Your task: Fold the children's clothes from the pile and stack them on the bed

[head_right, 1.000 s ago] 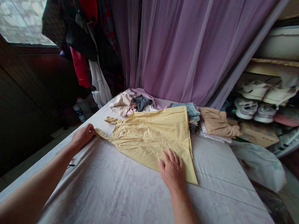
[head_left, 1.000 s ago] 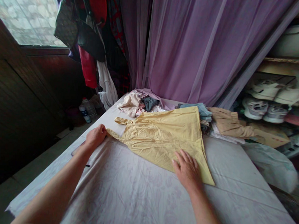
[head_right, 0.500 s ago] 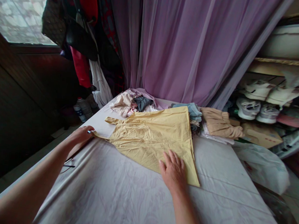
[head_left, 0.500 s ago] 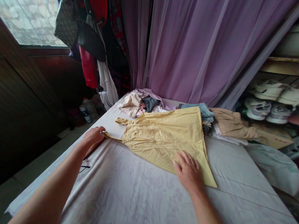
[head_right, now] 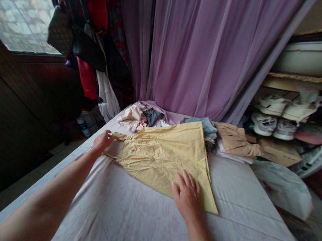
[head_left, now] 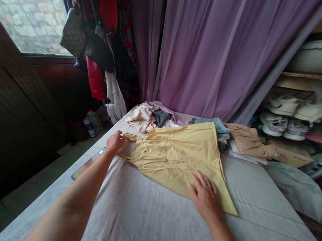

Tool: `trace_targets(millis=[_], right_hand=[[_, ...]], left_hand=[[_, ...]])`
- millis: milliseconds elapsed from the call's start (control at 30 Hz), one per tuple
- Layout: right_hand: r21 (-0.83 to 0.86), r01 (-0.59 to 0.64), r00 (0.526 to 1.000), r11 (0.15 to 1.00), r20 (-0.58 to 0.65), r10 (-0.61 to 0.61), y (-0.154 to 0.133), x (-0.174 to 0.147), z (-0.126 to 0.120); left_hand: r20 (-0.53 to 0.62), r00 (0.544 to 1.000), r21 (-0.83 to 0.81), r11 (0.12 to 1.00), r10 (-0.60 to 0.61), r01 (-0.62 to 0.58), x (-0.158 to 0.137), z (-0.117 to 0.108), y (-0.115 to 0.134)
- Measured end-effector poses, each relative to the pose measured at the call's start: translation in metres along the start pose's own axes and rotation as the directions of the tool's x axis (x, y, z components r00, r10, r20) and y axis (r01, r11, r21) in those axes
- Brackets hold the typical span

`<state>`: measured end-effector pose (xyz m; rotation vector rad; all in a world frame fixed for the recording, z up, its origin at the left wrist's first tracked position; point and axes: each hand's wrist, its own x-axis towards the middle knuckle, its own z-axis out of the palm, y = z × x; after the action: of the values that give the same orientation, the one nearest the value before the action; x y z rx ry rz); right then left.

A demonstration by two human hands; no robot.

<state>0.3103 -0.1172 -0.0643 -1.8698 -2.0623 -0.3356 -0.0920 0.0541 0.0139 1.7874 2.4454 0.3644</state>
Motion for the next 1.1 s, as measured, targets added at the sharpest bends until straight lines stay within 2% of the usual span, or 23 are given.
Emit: trace_targets(millis=[300,500,633,733,767,800,867,967,1100], right_hand=[[0.005,0.021,0.999,1.0,-0.046,-0.02,0.004,-0.001,0.006],[-0.023,0.033,0.999,0.999,-0.042,-0.034,0.004,0.0,0.004],[-0.033,0.036,0.999,0.999,-0.037,-0.038,0.003,0.0,0.002],[-0.037,0.029,0.998,0.999,-0.046,-0.031,0.003,0.0,0.003],[-0.036,0.031,0.998,0.999,-0.05,-0.033,0.003,0.0,0.004],[-0.033,0.034,0.998,0.999,-0.055,-0.035,0.004,-0.001,0.005],[-0.025,0.041,0.997,0.999,-0.064,-0.042,0.004,-0.001,0.006],[-0.017,0.049,0.996,0.999,-0.07,-0.05,0.006,-0.002,0.008],[-0.011,0.056,0.996,0.998,-0.072,-0.056,0.006,-0.002,0.01]], left_hand=[[0.003,1.0,0.091,0.996,0.004,-0.005,0.006,-0.005,-0.015],[0.063,0.994,0.102,0.99,0.095,-0.101,0.007,-0.009,-0.02],[0.059,0.975,0.083,0.972,0.215,-0.22,-0.003,-0.007,-0.002],[0.096,0.909,0.035,0.912,0.405,-0.41,-0.023,0.005,0.025],[0.142,0.846,-0.016,0.856,0.513,-0.516,-0.031,0.011,0.035],[0.166,0.809,-0.041,0.823,0.564,-0.566,-0.038,0.016,0.044],[0.198,0.768,-0.064,0.79,0.609,-0.61,-0.051,0.027,0.056],[0.232,0.741,-0.073,0.771,0.631,-0.633,-0.06,0.036,0.063],[0.232,0.742,-0.049,0.77,0.628,-0.636,-0.059,0.032,0.062]])
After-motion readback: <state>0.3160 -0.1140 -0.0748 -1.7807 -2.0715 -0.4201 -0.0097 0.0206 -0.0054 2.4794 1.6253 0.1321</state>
